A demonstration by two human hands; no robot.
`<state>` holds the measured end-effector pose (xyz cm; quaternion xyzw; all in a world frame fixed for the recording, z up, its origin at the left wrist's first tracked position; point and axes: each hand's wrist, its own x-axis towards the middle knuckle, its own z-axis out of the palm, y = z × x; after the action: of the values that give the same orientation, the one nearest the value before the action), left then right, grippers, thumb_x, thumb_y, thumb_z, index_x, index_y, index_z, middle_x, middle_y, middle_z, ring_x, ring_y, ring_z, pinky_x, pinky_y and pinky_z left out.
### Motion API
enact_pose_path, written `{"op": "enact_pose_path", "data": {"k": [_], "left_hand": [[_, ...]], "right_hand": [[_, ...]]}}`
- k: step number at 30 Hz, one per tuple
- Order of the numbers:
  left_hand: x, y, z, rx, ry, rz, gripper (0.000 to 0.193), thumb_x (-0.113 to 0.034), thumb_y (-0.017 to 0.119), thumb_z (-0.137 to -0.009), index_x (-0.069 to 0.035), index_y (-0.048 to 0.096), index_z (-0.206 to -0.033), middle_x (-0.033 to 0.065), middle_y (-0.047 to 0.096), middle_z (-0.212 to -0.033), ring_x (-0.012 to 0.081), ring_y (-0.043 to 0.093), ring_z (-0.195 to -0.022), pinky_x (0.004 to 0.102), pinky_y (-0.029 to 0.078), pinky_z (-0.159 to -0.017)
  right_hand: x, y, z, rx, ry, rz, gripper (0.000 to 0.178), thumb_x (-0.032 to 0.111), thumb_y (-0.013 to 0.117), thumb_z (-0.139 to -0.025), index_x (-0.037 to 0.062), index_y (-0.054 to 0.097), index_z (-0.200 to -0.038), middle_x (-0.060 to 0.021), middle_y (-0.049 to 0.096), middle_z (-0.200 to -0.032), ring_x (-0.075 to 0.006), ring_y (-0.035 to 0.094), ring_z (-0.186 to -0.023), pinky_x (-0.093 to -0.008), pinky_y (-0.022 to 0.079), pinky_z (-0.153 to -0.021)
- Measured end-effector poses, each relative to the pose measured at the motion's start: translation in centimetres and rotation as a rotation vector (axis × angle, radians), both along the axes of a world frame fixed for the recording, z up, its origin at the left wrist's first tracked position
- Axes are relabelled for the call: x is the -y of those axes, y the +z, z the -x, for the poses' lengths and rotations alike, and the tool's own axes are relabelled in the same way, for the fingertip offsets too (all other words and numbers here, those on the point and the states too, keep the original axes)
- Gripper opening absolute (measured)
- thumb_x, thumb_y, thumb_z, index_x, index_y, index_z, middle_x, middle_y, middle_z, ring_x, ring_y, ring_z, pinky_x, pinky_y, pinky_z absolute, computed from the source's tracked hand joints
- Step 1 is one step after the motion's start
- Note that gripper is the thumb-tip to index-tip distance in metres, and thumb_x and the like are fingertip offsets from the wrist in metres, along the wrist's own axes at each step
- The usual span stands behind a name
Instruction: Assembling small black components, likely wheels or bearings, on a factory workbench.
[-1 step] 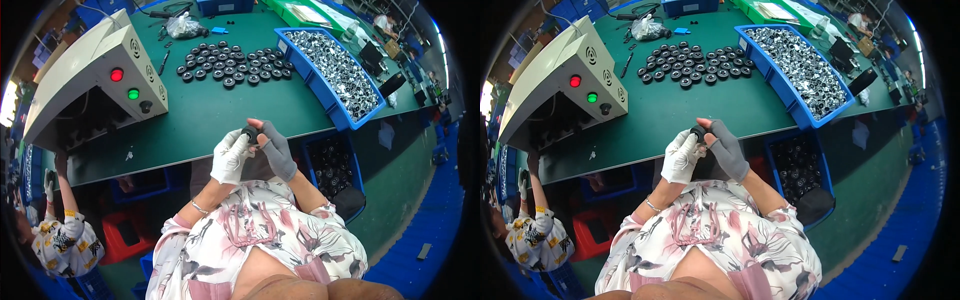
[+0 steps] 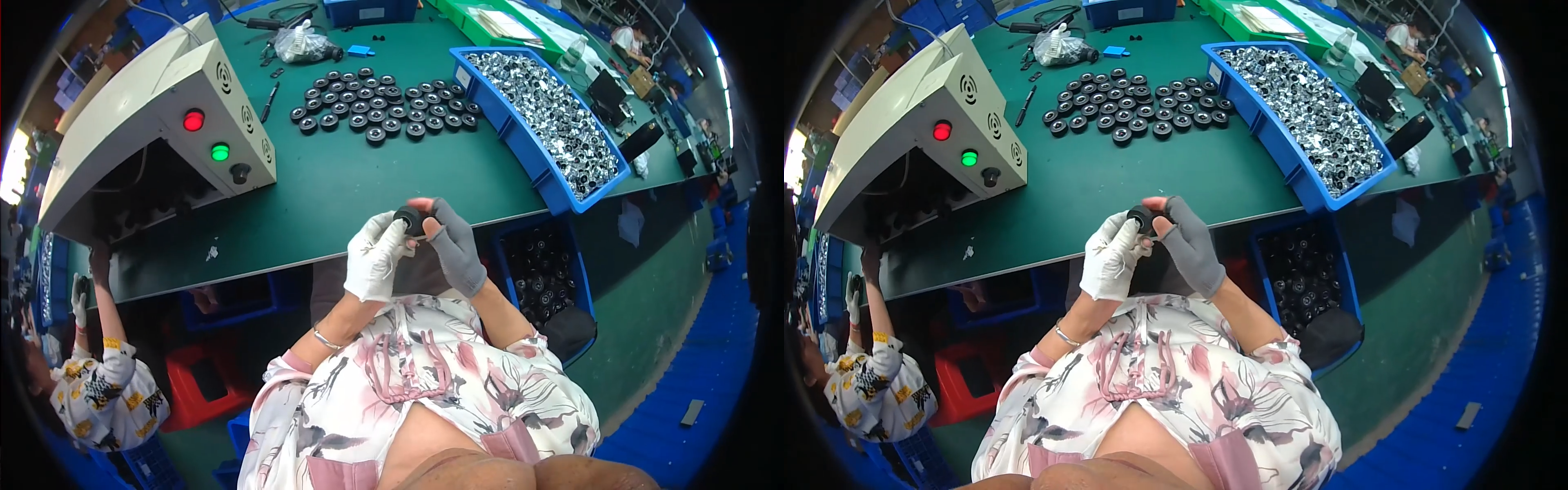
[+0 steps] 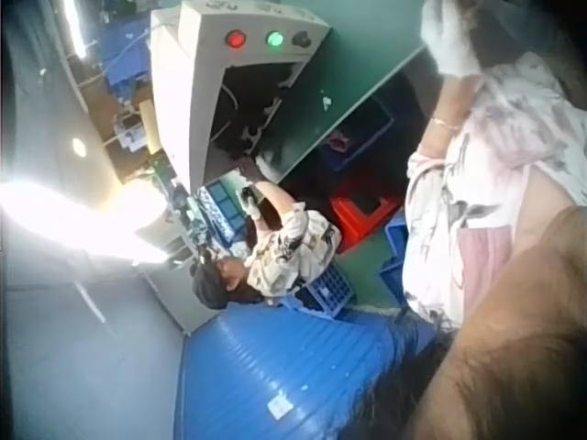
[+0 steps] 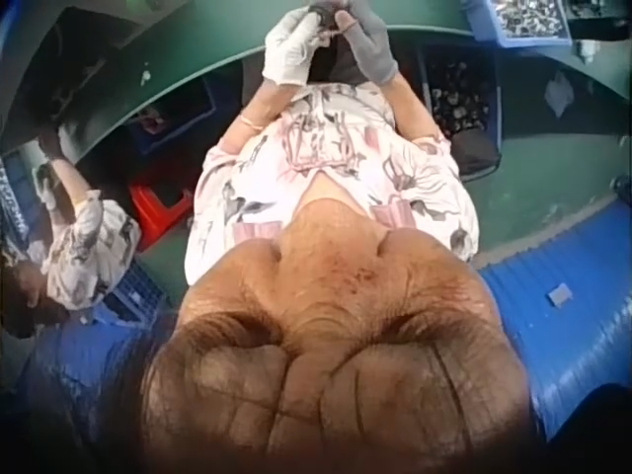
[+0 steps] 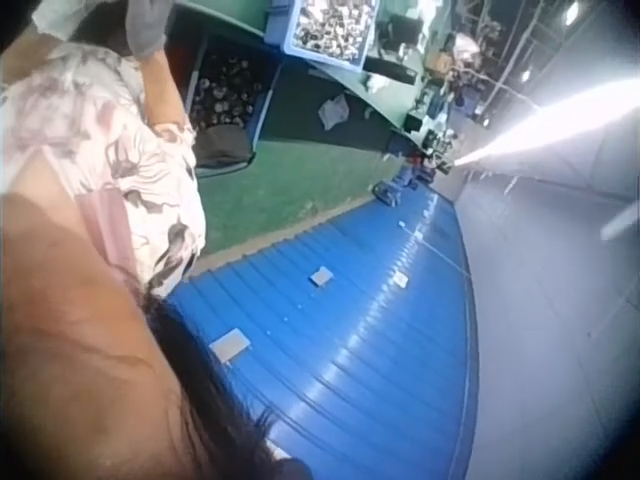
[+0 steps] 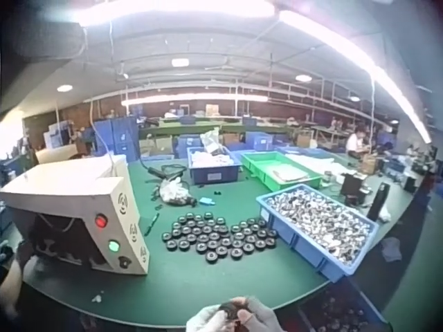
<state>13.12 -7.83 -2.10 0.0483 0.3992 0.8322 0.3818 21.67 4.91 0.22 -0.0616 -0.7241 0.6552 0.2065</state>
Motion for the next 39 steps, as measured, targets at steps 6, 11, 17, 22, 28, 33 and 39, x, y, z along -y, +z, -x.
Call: {"op": "enact_pose_path", "data": {"k": [6, 11, 17, 22, 28, 33, 39], "left_hand": [[0.1, 0.4, -0.4, -0.273, 0.015, 0.071, 0.027, -0.009, 0.066, -0.097, 0.006, 0.062, -0.119, 0.0078, 0.069, -0.101, 0.0109, 0.063, -0.077, 0.0241, 0.052, -0.07], [0.0, 0.2, 0.6, -0.351, -0.003, 0.066, 0.022, -0.006, 0.064, -0.097, 0.007, 0.064, -0.115, 0.0079, 0.069, -0.1, 0.0106, 0.062, -0.078, 0.0233, 0.051, -0.071], [-0.1, 0.4, 1.0, -0.926, 0.054, 0.331, 0.02, 0.003, 0.062, -0.095, 0.005, 0.062, -0.115, 0.0074, 0.068, -0.094, 0.0095, 0.063, -0.077, 0.023, 0.053, -0.071], [-1.0, -0.2, -0.1, -0.774, 0.115, 0.28, 0.032, 0.004, 0.071, -0.086, 0.003, 0.061, -0.116, 0.0127, 0.067, -0.101, 0.014, 0.067, -0.08, 0.0265, 0.055, -0.072], [-1.3, 1.1, 0.3, -0.985, 0.159, 0.453, 0.056, 0.008, 0.073, -0.08, -0.001, 0.056, -0.132, 0.0092, 0.063, -0.1, 0.0146, 0.063, -0.079, 0.0266, 0.053, -0.072], [-0.9, 2.3, 0.1, -1.21, 0.184, 0.489, 0.061, 0.013, 0.069, -0.078, -0.002, 0.055, -0.136, 0.0099, 0.059, -0.093, 0.019, 0.061, -0.075, 0.0299, 0.053, -0.07], [-1.0, 2.1, 1.0, -1.258, 0.119, 0.479, 0.064, 0.013, 0.068, -0.078, -0.001, 0.053, -0.139, 0.0102, 0.058, -0.093, 0.0196, 0.061, -0.075, 0.0291, 0.052, -0.07]], "right_hand": [[0.0, 0.2, 0.6, 0.069, -0.067, 0.173, 0.021, 0.019, 0.056, -0.103, -0.0014, 0.061, -0.102, -0.001, 0.065, -0.089, -0.0061, 0.059, -0.078, -0.0219, 0.048, -0.074], [-0.1, 0.1, 0.8, 0.021, -0.097, 0.211, 0.016, 0.014, 0.057, -0.101, -0.0017, 0.062, -0.101, -0.0012, 0.065, -0.086, -0.006, 0.06, -0.077, -0.0223, 0.049, -0.071], [-1.3, 1.5, 0.5, 0.069, -0.062, 0.147, 0.014, 0.011, 0.062, -0.097, -0.0015, 0.063, -0.102, 0.0004, 0.064, -0.089, -0.0055, 0.058, -0.083, -0.0217, 0.048, -0.075], [-1.9, 0.9, 0.7, 0.107, -0.081, 0.094, 0.013, 0.012, 0.067, -0.092, 0.0004, 0.066, -0.099, 0.0026, 0.062, -0.09, -0.0042, 0.054, -0.084, -0.0217, 0.046, -0.076], [-3.2, 0.6, 1.2, -0.038, -0.073, -0.221, 0.013, 0.011, 0.068, -0.089, -0.0003, 0.066, -0.096, -0.0003, 0.059, -0.087, -0.0081, 0.055, -0.082, -0.023, 0.045, -0.073], [-4.3, 0.8, 1.6, 0.055, 0.05, -0.197, 0.015, 0.012, 0.068, -0.089, -0.0007, 0.066, -0.096, -0.0027, 0.059, -0.089, -0.0103, 0.055, -0.082, -0.0243, 0.045, -0.073], [-4.4, 0.4, 1.7, 0.152, 0.097, 0.078, 0.016, 0.012, 0.068, -0.089, -0.0006, 0.067, -0.099, -0.0032, 0.06, -0.093, -0.0107, 0.057, -0.083, -0.026, 0.047, -0.075]]}}
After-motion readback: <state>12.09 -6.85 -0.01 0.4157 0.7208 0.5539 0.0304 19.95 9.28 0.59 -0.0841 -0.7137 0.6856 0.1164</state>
